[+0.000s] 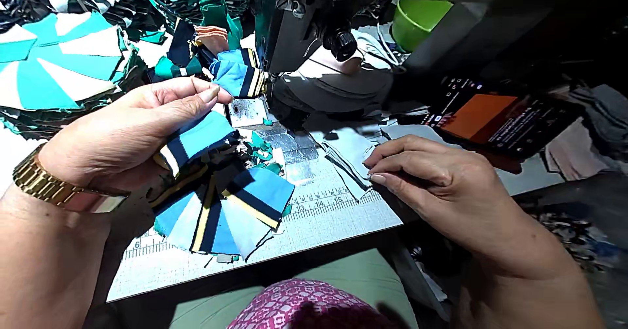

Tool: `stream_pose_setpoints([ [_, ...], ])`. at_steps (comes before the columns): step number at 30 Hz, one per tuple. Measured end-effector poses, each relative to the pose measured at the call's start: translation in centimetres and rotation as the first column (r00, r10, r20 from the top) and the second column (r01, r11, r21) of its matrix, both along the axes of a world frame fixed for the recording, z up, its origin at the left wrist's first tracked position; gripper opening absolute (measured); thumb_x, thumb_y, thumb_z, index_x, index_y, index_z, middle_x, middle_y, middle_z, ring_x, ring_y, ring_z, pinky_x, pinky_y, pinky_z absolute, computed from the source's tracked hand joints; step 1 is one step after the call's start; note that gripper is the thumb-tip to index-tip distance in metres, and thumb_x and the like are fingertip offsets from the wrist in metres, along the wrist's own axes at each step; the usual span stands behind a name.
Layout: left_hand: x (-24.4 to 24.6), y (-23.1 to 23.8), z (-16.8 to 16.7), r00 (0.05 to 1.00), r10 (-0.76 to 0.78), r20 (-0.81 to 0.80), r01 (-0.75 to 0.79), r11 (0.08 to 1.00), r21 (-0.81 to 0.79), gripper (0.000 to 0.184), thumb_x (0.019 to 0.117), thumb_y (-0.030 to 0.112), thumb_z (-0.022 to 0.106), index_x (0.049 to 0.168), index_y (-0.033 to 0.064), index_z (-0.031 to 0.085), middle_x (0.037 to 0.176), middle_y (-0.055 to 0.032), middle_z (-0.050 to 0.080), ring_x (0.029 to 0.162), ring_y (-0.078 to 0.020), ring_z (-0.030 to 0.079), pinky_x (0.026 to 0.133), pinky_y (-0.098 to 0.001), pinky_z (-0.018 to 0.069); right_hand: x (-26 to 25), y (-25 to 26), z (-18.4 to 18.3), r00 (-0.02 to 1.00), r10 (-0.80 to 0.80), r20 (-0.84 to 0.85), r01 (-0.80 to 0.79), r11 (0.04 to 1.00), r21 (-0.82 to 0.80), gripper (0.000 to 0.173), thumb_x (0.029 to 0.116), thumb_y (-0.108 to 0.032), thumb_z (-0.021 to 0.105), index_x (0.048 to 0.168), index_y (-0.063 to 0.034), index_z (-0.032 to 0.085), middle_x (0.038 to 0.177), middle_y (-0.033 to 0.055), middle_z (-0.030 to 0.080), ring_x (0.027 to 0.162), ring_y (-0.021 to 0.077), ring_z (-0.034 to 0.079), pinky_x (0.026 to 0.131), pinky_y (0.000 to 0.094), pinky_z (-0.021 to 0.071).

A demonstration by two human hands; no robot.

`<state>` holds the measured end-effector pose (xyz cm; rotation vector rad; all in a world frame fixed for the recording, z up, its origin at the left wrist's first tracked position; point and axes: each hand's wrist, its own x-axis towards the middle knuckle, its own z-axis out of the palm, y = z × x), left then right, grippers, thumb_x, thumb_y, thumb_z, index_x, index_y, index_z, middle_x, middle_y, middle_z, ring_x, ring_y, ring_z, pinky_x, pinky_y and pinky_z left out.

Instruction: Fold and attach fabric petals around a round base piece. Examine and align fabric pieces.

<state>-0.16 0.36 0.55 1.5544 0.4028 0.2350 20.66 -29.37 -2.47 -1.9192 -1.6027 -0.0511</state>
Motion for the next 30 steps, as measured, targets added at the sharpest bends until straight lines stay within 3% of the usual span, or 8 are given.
stream_pose_setpoints([
  [3,-0.1,-0.1,0.1,1.0,0.005,0.0,-0.005,1.0,0.004,0.027,0.1105,0.019,0.041,0.109,0.0167,0.067,0.075,0.0056,0.065,0.06,0.0014,0.061,0.053,-0.014,0.0536,0.0,0.3,0.3,0.999,-0.051,0.008,0.051,0.999,-0.015,0.014,0.0976,-0.011,0.059,0.098,-0.0056,0.072,0.106,0.0044,0.069,0.097,0.0066,0.067,0.085,0.0184,0.0559],
  [7,-0.3,0.1,0.0,0.998,-0.061,0.023,0.06,0.998,0.022,0.026,0.1098,0.018,0.044,0.111,0.016,0.069,0.079,0.0046,0.07,0.065,0.0004,0.066,0.058,-0.0155,0.057,0.0,1.1,0.3,0.988,-0.15,-0.03,0.151,0.987,0.054,0.012,0.0985,-0.01,0.06,0.103,-0.0047,0.069,0.094,0.002,0.068,0.081,0.0001,0.063,0.074,0.0133,0.0531],
  [11,-0.3,0.2,0.1,0.996,-0.089,0.024,0.088,0.996,0.006,0.024,0.1091,0.016,0.045,0.113,0.0147,0.068,0.083,0.002,0.071,0.068,-0.0013,0.068,0.059,-0.0174,0.0585,0.2,2.0,0.7,0.982,-0.119,-0.145,0.133,0.987,0.089,0.017,0.0962,-0.007,0.063,0.112,-0.0036,0.069,0.1,0.0016,0.069,0.086,-0.0001,0.066,0.078,0.0125,0.0554],
  [21,-0.5,0.3,0.2,0.995,-0.094,0.017,0.093,0.995,0.025,0.022,0.1092,0.018,0.046,0.113,0.0155,0.068,0.083,0.0031,0.07,0.068,-0.001,0.068,0.059,-0.0179,0.0588,-0.3,0.7,1.3,0.947,-0.022,-0.321,0.027,1.0,0.01,0.023,0.0866,-0.006,0.07,0.11,-0.0083,0.07,0.095,-0.0024,0.074,0.081,0.0055,0.071,0.073,0.0184,0.0608],
  [30,-0.3,0.2,0.0,0.995,-0.092,0.025,0.09,0.994,0.061,0.023,0.1089,0.017,0.046,0.113,0.0149,0.069,0.085,0.0038,0.07,0.068,-0.0006,0.067,0.06,-0.017,0.0584,-0.3,0.4,0.9,0.944,-0.006,-0.33,0.007,1.0,0.002,0.021,0.0883,-0.005,0.069,0.109,-0.0068,0.07,0.096,-0.002,0.073,0.08,0.0044,0.07,0.072,0.0175,0.0606],
])
